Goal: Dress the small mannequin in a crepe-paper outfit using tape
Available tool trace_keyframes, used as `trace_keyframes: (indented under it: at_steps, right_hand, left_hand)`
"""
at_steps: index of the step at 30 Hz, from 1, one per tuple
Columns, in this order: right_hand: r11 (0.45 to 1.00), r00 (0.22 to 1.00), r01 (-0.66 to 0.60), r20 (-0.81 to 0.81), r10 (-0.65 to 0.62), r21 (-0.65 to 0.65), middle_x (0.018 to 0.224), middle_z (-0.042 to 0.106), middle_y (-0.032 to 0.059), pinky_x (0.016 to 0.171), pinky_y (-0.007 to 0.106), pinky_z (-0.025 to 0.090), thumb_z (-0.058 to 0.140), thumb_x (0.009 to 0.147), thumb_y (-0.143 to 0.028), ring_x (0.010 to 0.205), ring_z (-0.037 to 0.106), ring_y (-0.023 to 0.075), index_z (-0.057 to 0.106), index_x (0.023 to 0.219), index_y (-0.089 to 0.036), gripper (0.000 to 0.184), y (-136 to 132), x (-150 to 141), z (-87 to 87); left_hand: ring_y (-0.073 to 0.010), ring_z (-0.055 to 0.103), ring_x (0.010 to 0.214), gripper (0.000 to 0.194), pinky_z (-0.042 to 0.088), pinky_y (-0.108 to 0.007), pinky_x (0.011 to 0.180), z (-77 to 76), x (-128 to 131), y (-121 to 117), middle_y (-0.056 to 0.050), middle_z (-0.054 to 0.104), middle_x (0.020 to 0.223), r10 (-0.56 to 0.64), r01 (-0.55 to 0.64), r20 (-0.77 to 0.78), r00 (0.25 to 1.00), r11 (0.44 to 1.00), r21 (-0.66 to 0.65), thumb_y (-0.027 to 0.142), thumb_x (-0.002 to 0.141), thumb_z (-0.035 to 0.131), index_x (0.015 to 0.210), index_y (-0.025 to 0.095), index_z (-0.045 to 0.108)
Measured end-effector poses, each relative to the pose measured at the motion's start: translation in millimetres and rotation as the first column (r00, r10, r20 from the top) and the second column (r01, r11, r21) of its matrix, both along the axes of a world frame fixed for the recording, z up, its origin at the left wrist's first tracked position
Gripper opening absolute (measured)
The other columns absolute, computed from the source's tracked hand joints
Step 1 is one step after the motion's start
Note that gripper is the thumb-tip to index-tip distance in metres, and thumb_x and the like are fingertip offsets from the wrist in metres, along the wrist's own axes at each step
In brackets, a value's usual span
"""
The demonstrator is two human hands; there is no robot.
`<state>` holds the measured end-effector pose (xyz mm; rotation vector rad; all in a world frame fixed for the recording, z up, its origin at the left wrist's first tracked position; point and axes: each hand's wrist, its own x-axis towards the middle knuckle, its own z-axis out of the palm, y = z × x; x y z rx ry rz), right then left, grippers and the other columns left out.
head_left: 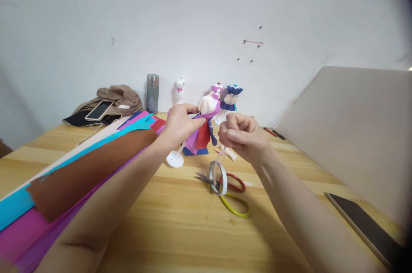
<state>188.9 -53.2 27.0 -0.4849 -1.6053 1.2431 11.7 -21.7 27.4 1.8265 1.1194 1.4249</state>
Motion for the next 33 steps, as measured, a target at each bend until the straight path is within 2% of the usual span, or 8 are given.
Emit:
trace_keyframes:
  at_steps: [5, 8, 13, 17, 22, 26, 30, 33]
  right_hand:
    - [0.993, 0.993, 0.12, 0.007, -0.12, -0.019, 0.044, 0.035, -0.009, 0.042, 0.022, 0.016, 0.087, 0.066, -0.026, 0.041, 0.024, 0.0042, 0.034, 0.053, -0.021, 0.055, -4.9, -6.4, 3.1]
    - [0.995, 0.994, 0.104, 0.014, -0.104, -0.005, 0.045, 0.038, -0.0083, 0.042, 0.022, 0.016, 0.086, 0.067, -0.028, 0.04, 0.024, 0.0045, 0.035, 0.053, -0.021, 0.054, -5.8, -6.1, 3.0]
    - [0.996, 0.996, 0.085, -0.016, -0.085, -0.011, 0.045, 0.033, -0.0093, 0.042, 0.022, 0.016, 0.086, 0.069, -0.028, 0.041, 0.023, 0.0043, 0.033, 0.053, -0.021, 0.056, -4.9, -5.1, 3.7]
    - [0.997, 0.997, 0.078, -0.014, -0.078, -0.008, 0.044, 0.034, -0.0086, 0.043, 0.022, 0.016, 0.086, 0.068, -0.026, 0.041, 0.025, 0.004, 0.032, 0.051, -0.02, 0.057, -5.5, -3.1, 5.6]
    - [0.997, 0.997, 0.073, -0.002, -0.073, -0.018, 0.045, 0.037, -0.0084, 0.042, 0.023, 0.016, 0.087, 0.068, -0.026, 0.041, 0.026, 0.0044, 0.036, 0.053, -0.021, 0.053, -5.3, 0.7, 9.1]
    - [0.999, 0.998, 0.051, 0.025, -0.051, -0.008, 0.046, 0.039, -0.0083, 0.043, 0.023, 0.018, 0.088, 0.068, -0.028, 0.041, 0.029, 0.0052, 0.038, 0.055, -0.021, 0.052, -3.0, 4.7, 9.7]
    - [0.997, 0.996, 0.075, 0.041, -0.074, -0.016, 0.046, 0.042, -0.0075, 0.044, 0.023, 0.019, 0.088, 0.069, -0.029, 0.042, 0.035, 0.0063, 0.038, 0.056, -0.021, 0.052, -1.4, 9.5, 6.9]
    - [0.997, 0.998, 0.061, 0.033, -0.059, -0.038, 0.047, 0.049, -0.0054, 0.044, 0.023, 0.017, 0.087, 0.07, -0.028, 0.043, 0.035, 0.006, 0.039, 0.057, -0.021, 0.05, -2.2, 10.4, 5.8]
  left_hand:
    - [-0.0285, 0.073, 0.105, 0.023, 0.054, -0.036, 0.091, -2.8, 0.3, 4.0, -0.009, 0.081, 0.102, 0.01, -0.011, 0.02, 1.0, 0.999, 0.049, 0.014, 0.072, 0.07, 0.092, 0.014, 0.08]
    - [-0.0287, 0.073, 0.104, 0.021, 0.054, -0.036, 0.092, -3.3, -0.2, 6.2, -0.01, 0.081, 0.102, 0.03, -0.031, 0.008, 1.0, 0.998, 0.056, 0.013, 0.072, 0.069, 0.09, 0.014, 0.08]
    - [-0.0276, 0.072, 0.102, 0.021, 0.054, -0.035, 0.091, -4.3, -1.0, 8.8, -0.009, 0.081, 0.1, -0.004, 0.002, 0.036, 0.999, 0.999, 0.043, 0.014, 0.071, 0.07, 0.089, 0.014, 0.08]
    - [-0.0224, 0.072, 0.09, 0.019, 0.053, -0.03, 0.08, -2.8, -6.1, 10.5, -0.006, 0.08, 0.092, -0.079, 0.08, 0.088, 0.993, 0.997, -0.005, 0.017, 0.069, 0.071, 0.086, 0.013, 0.079]
    - [-0.0153, 0.063, 0.069, 0.016, 0.045, -0.026, 0.061, -0.4, -11.1, 10.7, -0.002, 0.072, 0.072, -0.209, 0.217, 0.101, 0.973, 0.973, -0.077, 0.024, 0.066, 0.073, 0.076, 0.012, 0.075]
    - [-0.014, 0.061, 0.067, 0.015, 0.045, -0.025, 0.06, -1.1, -10.6, 9.8, -0.002, 0.069, 0.07, -0.256, 0.272, 0.147, 0.955, 0.957, -0.098, 0.024, 0.063, 0.075, 0.073, 0.012, 0.074]
    - [-0.0163, 0.063, 0.069, 0.02, 0.048, -0.027, 0.062, -4.0, -11.6, 11.3, -0.003, 0.071, 0.073, -0.336, 0.369, 0.228, 0.914, 0.922, -0.117, 0.027, 0.063, 0.078, 0.075, 0.012, 0.076]
    - [-0.0177, 0.065, 0.069, 0.021, 0.049, -0.028, 0.063, -4.6, -12.6, 11.8, -0.004, 0.072, 0.075, -0.354, 0.389, 0.241, 0.904, 0.914, -0.116, 0.028, 0.063, 0.079, 0.077, 0.012, 0.076]
